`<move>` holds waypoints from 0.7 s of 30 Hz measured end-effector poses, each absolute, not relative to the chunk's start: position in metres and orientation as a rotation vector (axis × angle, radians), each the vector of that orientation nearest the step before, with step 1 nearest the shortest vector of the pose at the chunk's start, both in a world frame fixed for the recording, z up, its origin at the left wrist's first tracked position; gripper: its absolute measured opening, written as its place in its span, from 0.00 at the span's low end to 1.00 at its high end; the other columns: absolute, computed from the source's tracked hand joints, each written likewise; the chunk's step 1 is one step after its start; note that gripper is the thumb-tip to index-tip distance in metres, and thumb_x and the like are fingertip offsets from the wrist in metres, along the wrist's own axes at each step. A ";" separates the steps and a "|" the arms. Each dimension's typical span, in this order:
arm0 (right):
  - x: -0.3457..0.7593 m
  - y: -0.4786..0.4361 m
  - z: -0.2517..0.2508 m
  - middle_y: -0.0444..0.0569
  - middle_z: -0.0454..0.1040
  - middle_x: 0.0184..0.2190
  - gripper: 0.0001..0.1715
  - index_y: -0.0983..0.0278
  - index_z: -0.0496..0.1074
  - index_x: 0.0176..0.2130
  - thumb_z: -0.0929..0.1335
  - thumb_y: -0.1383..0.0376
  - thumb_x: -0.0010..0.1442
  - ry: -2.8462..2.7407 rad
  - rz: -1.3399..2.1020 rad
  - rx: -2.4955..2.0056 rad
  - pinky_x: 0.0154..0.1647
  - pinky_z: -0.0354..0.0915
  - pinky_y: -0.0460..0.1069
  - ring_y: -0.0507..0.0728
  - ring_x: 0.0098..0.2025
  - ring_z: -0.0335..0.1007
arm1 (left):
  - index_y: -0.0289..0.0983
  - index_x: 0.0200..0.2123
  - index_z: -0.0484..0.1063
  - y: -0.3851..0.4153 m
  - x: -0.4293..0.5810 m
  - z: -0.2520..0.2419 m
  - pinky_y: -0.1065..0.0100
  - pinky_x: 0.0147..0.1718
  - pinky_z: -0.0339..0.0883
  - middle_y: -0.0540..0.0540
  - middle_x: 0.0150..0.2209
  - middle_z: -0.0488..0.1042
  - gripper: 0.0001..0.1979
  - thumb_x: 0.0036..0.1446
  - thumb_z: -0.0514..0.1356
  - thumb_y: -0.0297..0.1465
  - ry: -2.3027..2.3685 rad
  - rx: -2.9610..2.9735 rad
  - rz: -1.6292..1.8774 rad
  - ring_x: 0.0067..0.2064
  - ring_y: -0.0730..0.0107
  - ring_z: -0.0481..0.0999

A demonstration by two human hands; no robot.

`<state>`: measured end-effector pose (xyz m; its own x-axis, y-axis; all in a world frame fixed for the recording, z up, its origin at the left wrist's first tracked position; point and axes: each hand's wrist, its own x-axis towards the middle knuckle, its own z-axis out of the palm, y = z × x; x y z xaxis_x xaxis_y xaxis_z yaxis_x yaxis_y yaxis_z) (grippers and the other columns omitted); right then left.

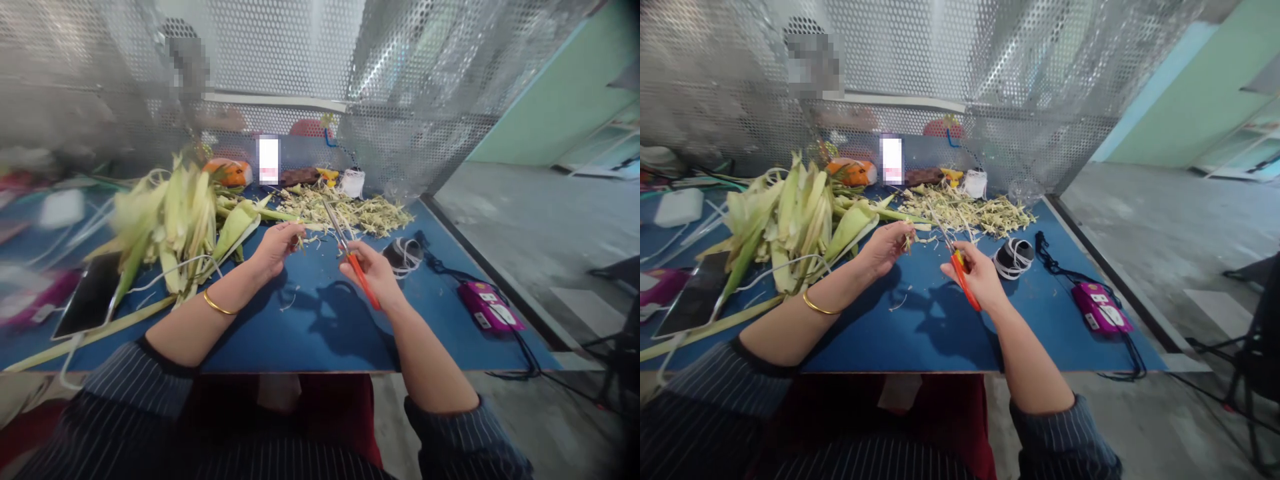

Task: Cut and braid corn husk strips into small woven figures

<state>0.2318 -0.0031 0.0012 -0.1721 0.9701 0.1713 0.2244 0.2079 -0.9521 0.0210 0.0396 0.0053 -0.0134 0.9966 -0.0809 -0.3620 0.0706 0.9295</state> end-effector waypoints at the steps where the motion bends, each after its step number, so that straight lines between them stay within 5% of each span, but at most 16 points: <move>1: 0.234 -0.003 0.002 0.40 0.68 0.25 0.31 0.60 0.71 0.43 0.77 0.48 0.44 -1.640 1.031 -1.183 0.33 0.63 0.49 0.52 0.27 0.62 | 0.35 0.22 0.73 0.043 0.017 0.006 0.73 0.22 0.56 0.50 0.23 0.70 0.08 0.43 0.68 0.32 0.984 0.833 1.349 0.23 0.78 0.63; 13: 0.237 -0.002 -0.007 0.49 0.79 0.34 0.33 0.62 0.78 0.49 0.75 0.46 0.49 -1.943 0.673 -1.469 0.42 0.68 0.55 0.59 0.34 0.71 | 0.35 0.23 0.74 0.045 0.007 0.014 0.73 0.24 0.60 0.49 0.23 0.71 0.07 0.46 0.67 0.31 0.932 0.806 1.384 0.24 0.79 0.65; 21: 0.236 -0.002 -0.006 0.49 0.80 0.32 0.39 0.66 0.80 0.49 0.74 0.43 0.46 -1.901 0.638 -1.468 0.38 0.70 0.53 0.58 0.32 0.71 | 0.35 0.23 0.72 0.047 0.008 0.008 0.74 0.25 0.59 0.51 0.23 0.69 0.08 0.48 0.67 0.32 0.960 0.938 1.328 0.24 0.80 0.64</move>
<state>0.2361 -0.0021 -0.0062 -0.1668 0.9665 0.1950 0.6533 0.2565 -0.7123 0.0076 0.0468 0.0075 0.0115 0.9996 -0.0245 -0.3372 0.0270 0.9411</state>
